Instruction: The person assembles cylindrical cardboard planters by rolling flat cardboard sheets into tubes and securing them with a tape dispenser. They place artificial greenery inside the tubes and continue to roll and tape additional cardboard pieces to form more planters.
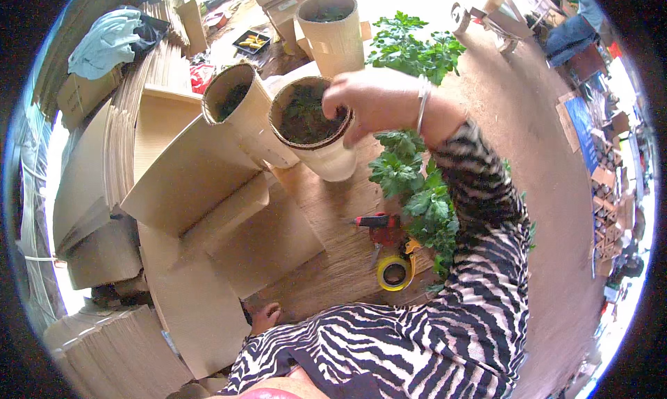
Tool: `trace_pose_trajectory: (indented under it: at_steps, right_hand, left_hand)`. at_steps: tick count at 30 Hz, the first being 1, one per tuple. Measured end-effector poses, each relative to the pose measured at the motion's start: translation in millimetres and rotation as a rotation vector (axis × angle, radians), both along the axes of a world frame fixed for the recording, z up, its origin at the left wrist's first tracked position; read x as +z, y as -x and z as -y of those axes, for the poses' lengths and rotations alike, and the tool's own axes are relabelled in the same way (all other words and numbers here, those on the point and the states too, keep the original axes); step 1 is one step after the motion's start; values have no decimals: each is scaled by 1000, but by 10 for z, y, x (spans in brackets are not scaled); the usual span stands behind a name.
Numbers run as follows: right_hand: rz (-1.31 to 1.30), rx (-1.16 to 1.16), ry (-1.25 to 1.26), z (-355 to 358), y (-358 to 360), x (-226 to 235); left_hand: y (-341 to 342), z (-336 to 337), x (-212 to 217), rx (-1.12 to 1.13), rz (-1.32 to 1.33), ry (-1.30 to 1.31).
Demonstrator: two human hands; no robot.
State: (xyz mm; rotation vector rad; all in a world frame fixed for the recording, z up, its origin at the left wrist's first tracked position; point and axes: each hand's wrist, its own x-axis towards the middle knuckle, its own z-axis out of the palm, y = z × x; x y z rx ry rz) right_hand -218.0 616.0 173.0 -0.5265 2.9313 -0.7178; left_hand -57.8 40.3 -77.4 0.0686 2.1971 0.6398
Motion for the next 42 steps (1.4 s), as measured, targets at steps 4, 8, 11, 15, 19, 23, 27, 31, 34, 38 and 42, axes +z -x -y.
trace_pose_trajectory:
  at_steps: [4,8,11,15,19,23,27,31,34,38,42]
  right_hand:
    - [-314,-144,-146,32,51,-610]
    - [-361,-228,-279,-323,294,-610]
    - [-379,-330,-223,-361,257,-507]
    - [-479,-345,-344,-474,234,-588]
    - [-459,-362,-558,-790,218,-818]
    - [-574,-486,-510,92,365,-192]
    - [-381,-182,-171,897,986,-370]
    - [-323,-131,-192,804,1644,-841]
    - [-404,-190,-302,538,2008,-899]
    - [-407,-248,-360,469,1984,-679]
    - [-414,-249,-531,368,2041,-712]
  left_hand:
    - [-3,-4,-196,-47,-39,-82]
    - [70,-26,-260,-65,-58,-206]
    - [61,-43,-90,95,-11,-159]
    - [-30,125,-58,113,40,-76]
    - [-48,157,-120,-13,-18,-74]
    - [-174,232,-151,38,70,-49]
    - [-62,125,-211,15,-2,-190]
    - [261,-93,-29,10,-101,-305]
    - [339,-13,56,52,-273,-286]
    - [313,176,185,152,-311,-166]
    - [136,399,-105,143,-379,-158]
